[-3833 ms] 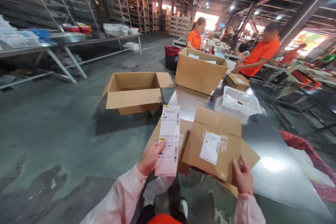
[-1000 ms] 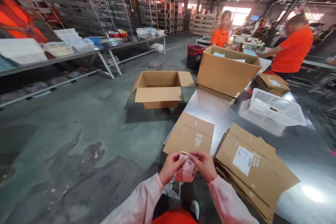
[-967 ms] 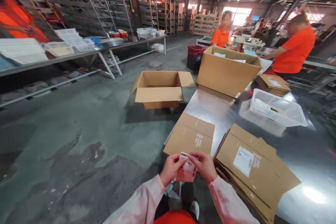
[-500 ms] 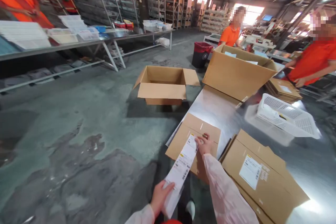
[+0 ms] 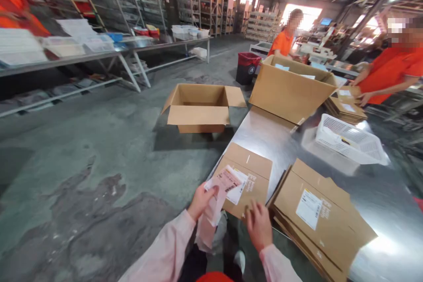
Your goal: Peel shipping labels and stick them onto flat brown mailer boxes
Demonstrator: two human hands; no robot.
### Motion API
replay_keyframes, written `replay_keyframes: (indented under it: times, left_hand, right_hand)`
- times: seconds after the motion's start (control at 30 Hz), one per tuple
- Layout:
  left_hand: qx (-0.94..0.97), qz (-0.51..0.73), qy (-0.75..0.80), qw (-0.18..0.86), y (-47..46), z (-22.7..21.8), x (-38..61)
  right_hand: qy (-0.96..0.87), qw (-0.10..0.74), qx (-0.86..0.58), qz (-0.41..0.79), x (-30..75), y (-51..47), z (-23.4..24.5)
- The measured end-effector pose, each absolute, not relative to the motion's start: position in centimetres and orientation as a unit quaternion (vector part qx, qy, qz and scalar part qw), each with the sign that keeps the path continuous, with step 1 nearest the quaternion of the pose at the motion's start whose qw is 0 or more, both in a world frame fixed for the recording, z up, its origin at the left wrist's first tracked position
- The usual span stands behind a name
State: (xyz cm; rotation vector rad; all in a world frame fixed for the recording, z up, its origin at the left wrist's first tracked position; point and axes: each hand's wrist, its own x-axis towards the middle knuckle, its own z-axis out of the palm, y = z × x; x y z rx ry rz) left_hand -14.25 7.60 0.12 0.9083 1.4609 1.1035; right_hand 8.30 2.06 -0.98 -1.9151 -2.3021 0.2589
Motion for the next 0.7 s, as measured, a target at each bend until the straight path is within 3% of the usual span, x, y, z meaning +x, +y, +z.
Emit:
replay_keyframes:
  times: [0.07, 0.13, 0.37, 0.53, 0.7]
  left_hand:
    - [0.399, 0.452, 0.638, 0.478, 10.0, -0.6, -13.5]
    - [0.418, 0.444, 0.660, 0.438, 11.2, -1.1, -12.7]
    - [0.488, 0.408, 0.652, 0.413, 10.8, 0.1, -9.2]
    - [0.468, 0.405, 0.708, 0.340, 14.8, 2.4, -11.7]
    - [0.456, 0.397, 0.722, 0.337, 18.8, 4.3, -17.2]
  right_hand:
    - [-0.645, 0.015, -0.763, 0.045, 9.9, 2.4, -0.2]
    - [-0.613, -0.031, -0.788, 0.057, 10.4, 2.8, 0.7]
    - [-0.646, 0.030, -0.755, 0.105, 7.0, 2.2, 2.7]
    - [-0.637, -0.020, -0.756, 0.149, 7.0, 2.7, 2.1]
    - [-0.604, 0.113, -0.761, 0.209, 6.5, 4.4, 0.7]
